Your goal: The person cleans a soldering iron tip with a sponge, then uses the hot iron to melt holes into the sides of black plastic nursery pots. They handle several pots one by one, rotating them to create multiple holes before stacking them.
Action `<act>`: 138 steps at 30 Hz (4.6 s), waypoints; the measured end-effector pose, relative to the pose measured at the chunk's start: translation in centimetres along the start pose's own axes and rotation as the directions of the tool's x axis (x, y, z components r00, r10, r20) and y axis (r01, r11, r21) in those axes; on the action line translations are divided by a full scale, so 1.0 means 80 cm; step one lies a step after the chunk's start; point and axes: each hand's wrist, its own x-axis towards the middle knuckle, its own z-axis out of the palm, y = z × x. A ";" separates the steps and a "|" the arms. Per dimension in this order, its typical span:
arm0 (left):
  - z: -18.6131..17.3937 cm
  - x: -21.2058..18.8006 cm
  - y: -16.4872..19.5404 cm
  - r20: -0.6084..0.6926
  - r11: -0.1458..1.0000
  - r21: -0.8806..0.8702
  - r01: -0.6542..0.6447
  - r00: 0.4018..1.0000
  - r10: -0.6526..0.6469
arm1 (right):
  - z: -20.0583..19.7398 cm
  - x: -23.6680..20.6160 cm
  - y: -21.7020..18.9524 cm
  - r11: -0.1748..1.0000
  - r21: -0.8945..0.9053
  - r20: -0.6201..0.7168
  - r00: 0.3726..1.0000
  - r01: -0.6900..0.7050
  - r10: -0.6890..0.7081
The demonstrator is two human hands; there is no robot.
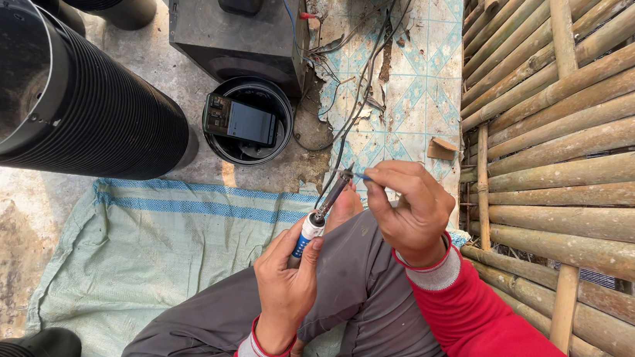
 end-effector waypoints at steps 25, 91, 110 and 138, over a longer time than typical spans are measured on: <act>-0.004 -0.006 -0.011 0.209 0.952 -0.210 0.220 0.962 -0.176 | -0.001 -0.002 0.008 0.993 0.114 0.006 0.999 -0.043 0.043; 0.000 -0.012 -0.019 0.366 0.902 -0.344 0.261 0.922 -0.127 | -0.007 0.000 0.006 0.998 0.056 0.028 0.999 0.015 -0.017; 0.003 -0.013 -0.032 0.288 0.835 -0.487 0.256 0.950 -0.124 | -0.006 -0.010 0.016 0.971 0.214 -0.077 0.989 -0.107 0.126; 0.003 -0.020 -0.021 0.178 0.927 -0.317 0.202 0.972 -0.151 | -0.007 -0.001 0.010 0.997 0.074 -0.012 1.000 -0.009 0.010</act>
